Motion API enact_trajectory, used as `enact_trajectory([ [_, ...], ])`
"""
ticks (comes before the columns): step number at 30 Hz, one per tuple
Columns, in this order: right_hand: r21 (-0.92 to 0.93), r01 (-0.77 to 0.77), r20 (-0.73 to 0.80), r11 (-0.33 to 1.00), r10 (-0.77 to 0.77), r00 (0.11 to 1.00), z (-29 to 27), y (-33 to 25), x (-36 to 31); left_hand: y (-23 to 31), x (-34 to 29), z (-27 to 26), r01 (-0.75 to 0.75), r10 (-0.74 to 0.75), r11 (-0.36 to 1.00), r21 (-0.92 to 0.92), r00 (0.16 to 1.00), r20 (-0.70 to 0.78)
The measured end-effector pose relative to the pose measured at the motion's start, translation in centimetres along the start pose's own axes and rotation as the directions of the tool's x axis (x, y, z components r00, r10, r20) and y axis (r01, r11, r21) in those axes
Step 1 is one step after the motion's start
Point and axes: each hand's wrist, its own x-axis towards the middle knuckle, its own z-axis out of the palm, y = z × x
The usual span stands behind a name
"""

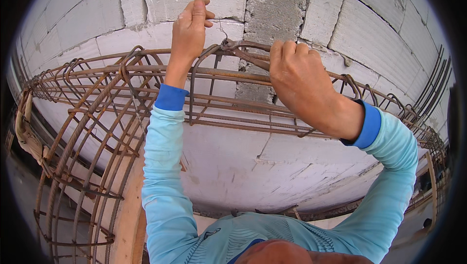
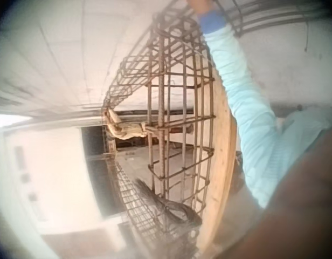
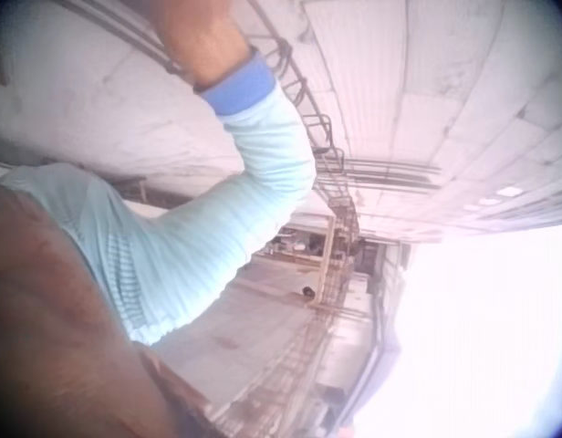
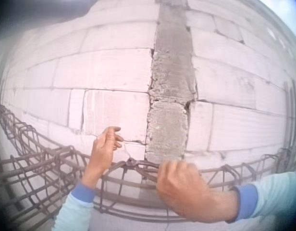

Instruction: The person uses a hammer to tap and align sections of a curved rebar cage against a white block wall. They then tie rebar intersections with wire using pliers, securing the structure in place.

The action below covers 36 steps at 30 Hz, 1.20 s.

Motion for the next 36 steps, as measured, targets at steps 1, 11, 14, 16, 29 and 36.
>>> enact_trajectory([
  [1,0.004,0.001,-0.11,1.0,-0.001,0.994,0.2,0.2,0.0,0.1,0.0,-0.1,-0.019,0.02,1.0,-0.018,0.999,0.041],
  [11,0.323,0.243,-0.279,0.915,-0.153,0.948,-1.4,6.4,4.0,2.1,-0.4,0.1,-0.626,0.501,0.73,0.274,0.763,0.409],
  [14,0.318,0.175,-0.213,0.932,-0.109,0.971,-1.5,6.7,4.2,2.2,-0.3,0.5,-0.636,0.523,0.711,0.299,0.763,0.381],
  [16,0.24,0.326,-0.623,0.915,-0.113,0.774,-0.9,7.3,4.6,2.0,-0.2,0.6,-0.611,0.503,0.724,0.32,0.785,0.362],
  [29,0.785,0.617,-0.21,-0.052,0.915,0.344,3.5,-0.9,12.5,2.1,-0.6,-1.8,-0.453,0.45,0.861,0.231,0.89,0.069],
  [36,0.731,0.587,-0.626,0.349,0.685,0.373,0.2,-7.0,12.0,-3.9,-3.5,-7.1,0.216,-0.184,0.926,0.31,0.974,-0.129],
])
